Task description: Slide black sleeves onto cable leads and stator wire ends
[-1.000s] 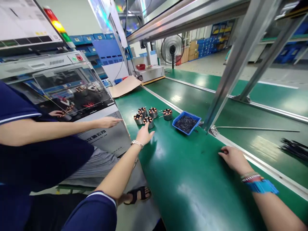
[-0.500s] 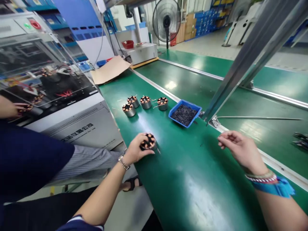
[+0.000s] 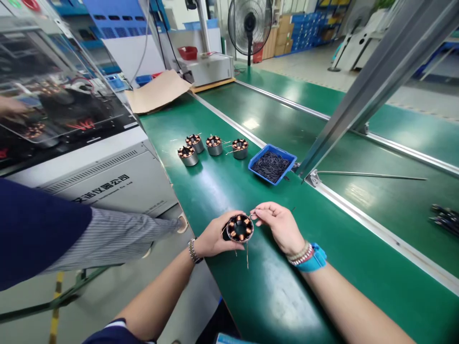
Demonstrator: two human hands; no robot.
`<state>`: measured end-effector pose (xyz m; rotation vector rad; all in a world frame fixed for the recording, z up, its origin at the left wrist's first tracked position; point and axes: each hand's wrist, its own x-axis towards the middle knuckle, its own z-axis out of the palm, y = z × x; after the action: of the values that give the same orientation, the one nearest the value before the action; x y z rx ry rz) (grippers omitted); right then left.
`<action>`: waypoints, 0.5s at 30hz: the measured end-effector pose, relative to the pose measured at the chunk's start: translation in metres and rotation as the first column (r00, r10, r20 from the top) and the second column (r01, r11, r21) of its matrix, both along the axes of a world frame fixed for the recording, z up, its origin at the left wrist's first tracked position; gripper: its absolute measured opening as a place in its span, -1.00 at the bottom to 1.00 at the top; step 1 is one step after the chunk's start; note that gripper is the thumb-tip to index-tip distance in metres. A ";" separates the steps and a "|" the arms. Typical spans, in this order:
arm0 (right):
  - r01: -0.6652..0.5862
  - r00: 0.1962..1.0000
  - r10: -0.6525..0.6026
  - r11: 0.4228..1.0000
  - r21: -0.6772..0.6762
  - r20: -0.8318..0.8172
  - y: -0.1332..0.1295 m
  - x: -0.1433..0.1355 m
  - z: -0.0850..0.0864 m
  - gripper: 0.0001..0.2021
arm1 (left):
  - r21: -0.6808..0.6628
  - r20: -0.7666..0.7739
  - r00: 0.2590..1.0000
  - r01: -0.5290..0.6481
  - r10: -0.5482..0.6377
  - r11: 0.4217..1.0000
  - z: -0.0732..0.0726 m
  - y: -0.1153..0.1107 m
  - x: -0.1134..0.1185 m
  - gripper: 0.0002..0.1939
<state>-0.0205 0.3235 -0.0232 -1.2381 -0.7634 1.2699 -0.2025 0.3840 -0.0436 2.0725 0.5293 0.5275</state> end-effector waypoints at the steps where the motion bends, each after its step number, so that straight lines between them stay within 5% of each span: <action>1: -0.010 1.000 0.010 1.000 0.002 0.005 0.001 -0.001 0.000 -0.83 | -0.006 0.004 1.000 -0.001 0.001 1.000 0.000 0.000 0.000 -0.27; 8: -0.119 0.967 0.125 0.992 -0.040 0.221 0.001 0.002 0.003 -0.85 | -0.048 0.000 1.000 -0.002 0.002 0.999 0.001 -0.001 0.000 -0.27; 15: -0.413 0.758 0.403 0.905 -0.101 0.513 0.013 0.016 0.023 -0.86 | -0.048 -0.015 0.999 0.036 -0.037 0.998 0.004 0.001 -0.001 -0.27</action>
<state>-0.0045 0.3364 -0.0005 -1.4769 -1.5125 1.2660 -0.2036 0.3852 -0.0399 2.0382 0.5079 0.4735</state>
